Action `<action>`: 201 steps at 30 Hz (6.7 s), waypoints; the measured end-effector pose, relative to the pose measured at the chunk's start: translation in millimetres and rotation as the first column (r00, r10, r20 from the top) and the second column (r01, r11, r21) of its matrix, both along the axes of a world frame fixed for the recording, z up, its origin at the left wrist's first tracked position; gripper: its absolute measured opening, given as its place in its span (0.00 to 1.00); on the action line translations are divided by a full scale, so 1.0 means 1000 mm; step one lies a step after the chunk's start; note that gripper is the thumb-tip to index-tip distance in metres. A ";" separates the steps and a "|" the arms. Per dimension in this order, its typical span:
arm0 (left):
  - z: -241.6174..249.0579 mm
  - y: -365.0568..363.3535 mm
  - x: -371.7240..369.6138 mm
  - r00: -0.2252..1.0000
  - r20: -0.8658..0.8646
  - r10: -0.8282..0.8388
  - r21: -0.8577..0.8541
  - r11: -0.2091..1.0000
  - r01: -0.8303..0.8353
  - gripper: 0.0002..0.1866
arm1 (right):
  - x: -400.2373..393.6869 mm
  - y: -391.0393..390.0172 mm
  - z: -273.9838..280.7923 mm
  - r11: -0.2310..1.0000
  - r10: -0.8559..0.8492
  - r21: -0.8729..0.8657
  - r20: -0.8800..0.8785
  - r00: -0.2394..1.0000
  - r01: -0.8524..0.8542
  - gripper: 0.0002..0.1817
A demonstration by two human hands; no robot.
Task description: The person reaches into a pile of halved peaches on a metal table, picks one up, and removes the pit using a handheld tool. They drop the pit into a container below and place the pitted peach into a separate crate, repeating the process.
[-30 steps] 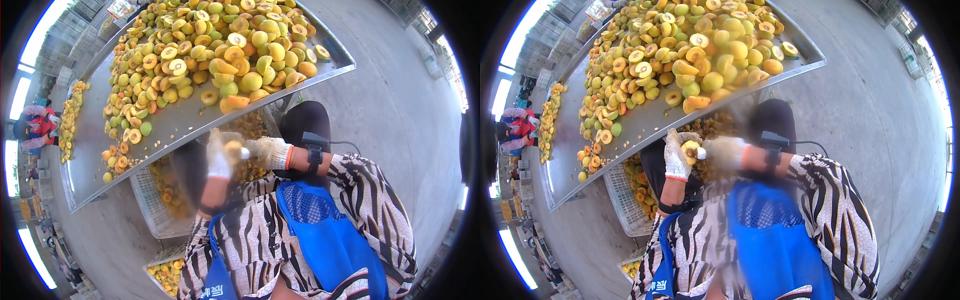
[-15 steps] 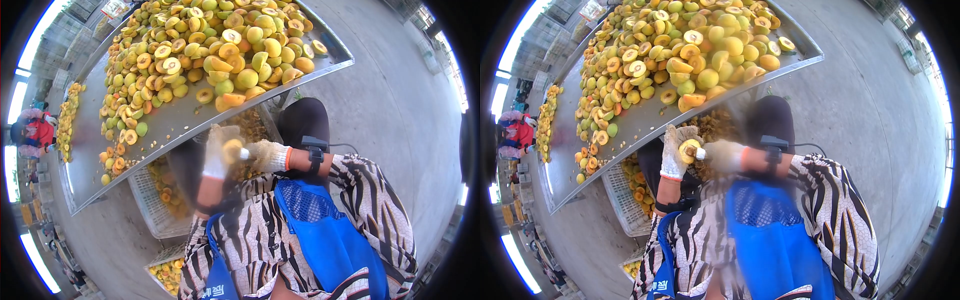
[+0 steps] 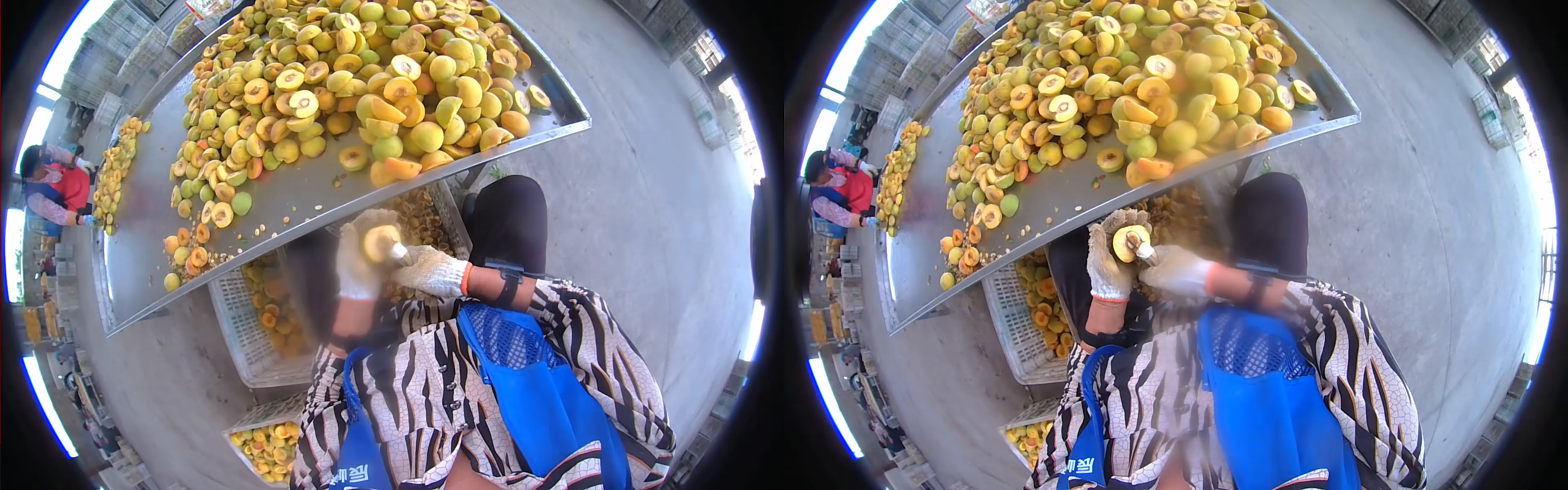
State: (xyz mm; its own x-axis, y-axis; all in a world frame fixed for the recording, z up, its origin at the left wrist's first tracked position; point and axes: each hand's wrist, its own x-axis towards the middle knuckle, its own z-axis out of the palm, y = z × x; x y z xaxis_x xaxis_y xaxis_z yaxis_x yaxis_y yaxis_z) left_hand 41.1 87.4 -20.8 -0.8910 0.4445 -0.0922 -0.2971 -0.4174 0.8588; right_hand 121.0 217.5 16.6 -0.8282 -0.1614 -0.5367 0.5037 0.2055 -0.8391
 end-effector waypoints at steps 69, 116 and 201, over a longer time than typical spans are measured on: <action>-0.001 0.064 -0.182 0.798 -0.212 -0.564 -0.976 0.087 -0.197 0.32 | 0.008 0.034 0.022 0.942 -0.170 -0.271 0.130 0.977 0.200 0.16; 0.039 0.009 -0.002 0.980 0.056 0.193 -0.001 0.981 -0.193 0.13 | 0.001 -0.018 0.033 0.924 -0.125 0.292 -0.382 0.916 0.248 0.18; 0.026 -0.026 -0.043 0.836 0.547 -0.042 0.411 0.883 -0.225 0.21 | 0.000 0.008 -0.018 0.858 -0.068 0.463 -0.329 0.942 0.224 0.15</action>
State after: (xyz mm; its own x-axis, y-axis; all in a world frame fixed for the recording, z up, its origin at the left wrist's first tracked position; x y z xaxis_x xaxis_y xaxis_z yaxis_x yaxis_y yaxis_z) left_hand -1.6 61.4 5.4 -0.7986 0.4731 -0.3721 -0.5844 -0.7573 0.2915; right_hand 121.1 226.0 -1.4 -0.9506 0.1917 -0.2440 0.3102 0.5695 -0.7612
